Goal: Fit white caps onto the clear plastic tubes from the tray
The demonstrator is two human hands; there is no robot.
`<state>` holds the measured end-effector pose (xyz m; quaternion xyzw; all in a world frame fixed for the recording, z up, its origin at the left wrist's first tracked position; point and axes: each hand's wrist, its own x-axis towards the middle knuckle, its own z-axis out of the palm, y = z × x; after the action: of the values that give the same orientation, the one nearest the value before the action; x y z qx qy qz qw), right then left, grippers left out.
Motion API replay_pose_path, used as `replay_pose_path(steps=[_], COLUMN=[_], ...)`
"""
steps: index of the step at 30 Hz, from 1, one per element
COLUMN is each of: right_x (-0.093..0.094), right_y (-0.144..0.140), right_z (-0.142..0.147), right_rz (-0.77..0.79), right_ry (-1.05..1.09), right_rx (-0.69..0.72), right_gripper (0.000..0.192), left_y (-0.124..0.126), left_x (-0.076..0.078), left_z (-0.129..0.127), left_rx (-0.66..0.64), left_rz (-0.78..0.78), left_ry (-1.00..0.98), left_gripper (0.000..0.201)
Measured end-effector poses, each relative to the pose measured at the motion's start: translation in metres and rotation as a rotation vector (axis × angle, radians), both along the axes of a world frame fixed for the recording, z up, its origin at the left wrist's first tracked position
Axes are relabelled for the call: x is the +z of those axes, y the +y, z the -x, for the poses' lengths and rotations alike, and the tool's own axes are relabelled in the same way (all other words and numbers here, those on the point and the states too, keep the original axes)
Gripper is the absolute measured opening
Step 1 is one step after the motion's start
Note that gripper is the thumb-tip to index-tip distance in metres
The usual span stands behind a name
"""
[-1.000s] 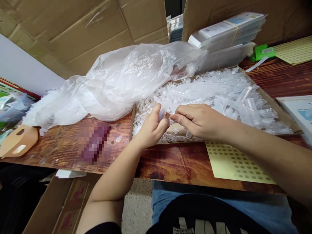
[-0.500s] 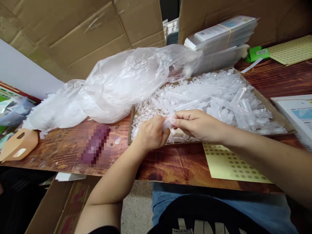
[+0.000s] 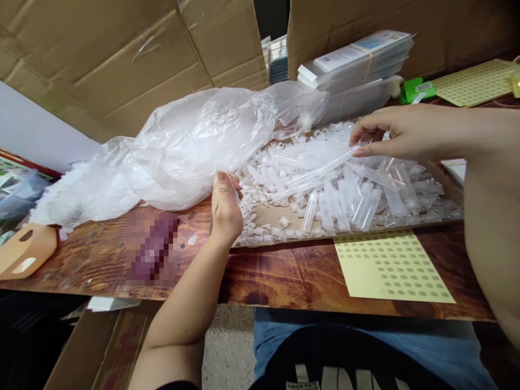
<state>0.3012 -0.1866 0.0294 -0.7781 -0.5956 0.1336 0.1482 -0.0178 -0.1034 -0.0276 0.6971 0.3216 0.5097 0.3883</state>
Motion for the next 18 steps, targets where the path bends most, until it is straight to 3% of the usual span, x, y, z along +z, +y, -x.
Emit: replay_pose_path(steps=[2, 4, 6, 8, 11, 15, 18], right_x=[-0.003, -0.004, -0.005, -0.008, -0.015, -0.025, -0.029], right_y=[-0.002, -0.006, -0.010, -0.010, 0.001, 0.026, 0.041], right_z=[0.004, 0.014, 0.031, 0.054, 0.093, 0.138, 0.156], right_rz=[-0.057, -0.220, -0.394, -0.462, -0.357, -0.131, -0.045], right_ry=[-0.074, -0.144, -0.150, -0.112, -0.119, -0.269, -0.366], right_rx=[-0.019, 0.024, 0.200, 0.468, 0.739, 0.801, 0.809], right_gripper=[0.035, 0.045, 0.033, 0.015, 0.011, 0.013, 0.013], left_y=[0.004, 0.008, 0.011, 0.013, 0.016, 0.018, 0.017], left_x=[0.000, 0.001, 0.005, 0.009, 0.012, 0.015, 0.019], left_z=[0.002, 0.004, 0.006, 0.005, 0.003, 0.000, 0.002], left_rx=[0.051, 0.062, 0.041, 0.025, 0.006, -0.019, -0.072], left_rz=[0.032, 0.090, 0.169, 0.244, 0.363, 0.505, 0.551], left_ry=[-0.067, -0.143, -0.220, -0.297, -0.372, -0.436, -0.448], left_gripper=[0.062, 0.059, 0.056, 0.052, 0.042, 0.024, 0.024])
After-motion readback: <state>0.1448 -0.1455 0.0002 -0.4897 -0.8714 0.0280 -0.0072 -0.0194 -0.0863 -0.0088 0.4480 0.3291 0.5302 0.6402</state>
